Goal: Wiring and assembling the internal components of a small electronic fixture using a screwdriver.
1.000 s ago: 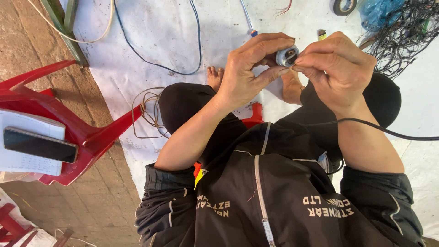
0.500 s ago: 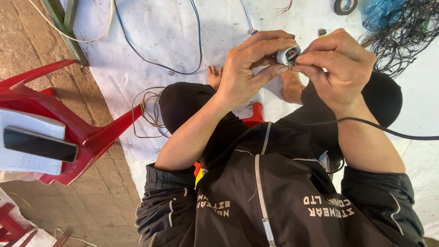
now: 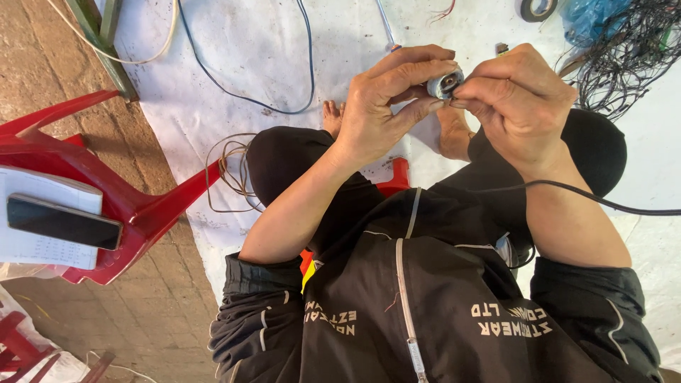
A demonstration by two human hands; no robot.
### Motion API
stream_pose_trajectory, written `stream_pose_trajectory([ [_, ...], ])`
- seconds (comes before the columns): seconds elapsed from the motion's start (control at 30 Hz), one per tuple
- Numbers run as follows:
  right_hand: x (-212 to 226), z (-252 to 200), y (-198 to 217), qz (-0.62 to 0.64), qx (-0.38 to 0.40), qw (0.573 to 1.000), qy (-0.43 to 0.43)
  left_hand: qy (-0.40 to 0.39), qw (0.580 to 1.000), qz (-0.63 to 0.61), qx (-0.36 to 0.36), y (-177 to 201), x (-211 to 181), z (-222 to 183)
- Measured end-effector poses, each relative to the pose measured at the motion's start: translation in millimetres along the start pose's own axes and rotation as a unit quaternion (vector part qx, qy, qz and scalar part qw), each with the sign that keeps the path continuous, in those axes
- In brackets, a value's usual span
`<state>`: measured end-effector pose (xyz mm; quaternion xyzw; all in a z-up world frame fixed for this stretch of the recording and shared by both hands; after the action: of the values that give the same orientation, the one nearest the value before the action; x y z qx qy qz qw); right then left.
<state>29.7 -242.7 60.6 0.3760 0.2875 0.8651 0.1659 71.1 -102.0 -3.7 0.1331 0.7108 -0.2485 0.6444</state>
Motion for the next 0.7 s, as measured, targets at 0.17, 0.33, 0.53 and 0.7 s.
stream_pose_trajectory([
  [0.17,0,0,1,-0.007,0.016,1.000,0.003,0.006,1.000,-0.005,0.007,-1,2,0],
  [0.33,2,0,1,-0.018,0.021,0.999,0.018,0.016,1.000,0.002,0.008,-2,0,-1],
  [0.53,5,5,-3,-0.031,0.049,0.998,0.016,0.010,0.999,0.033,-0.013,1,5,-1],
  [0.7,8,9,-7,-0.030,0.069,0.997,0.004,0.044,0.998,-0.031,-0.018,1,5,0],
])
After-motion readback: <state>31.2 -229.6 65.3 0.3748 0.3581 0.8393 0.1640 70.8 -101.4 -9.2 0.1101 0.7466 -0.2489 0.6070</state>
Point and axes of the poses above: each hand's wrist, its own z-axis towards the middle knuckle, its own y-axis out of the back of the hand, x = y × z, the point moved 9 cm from there along z, towards the middle knuckle, and after that the axes turned 12 degrees about y, right-handed, at the moved point
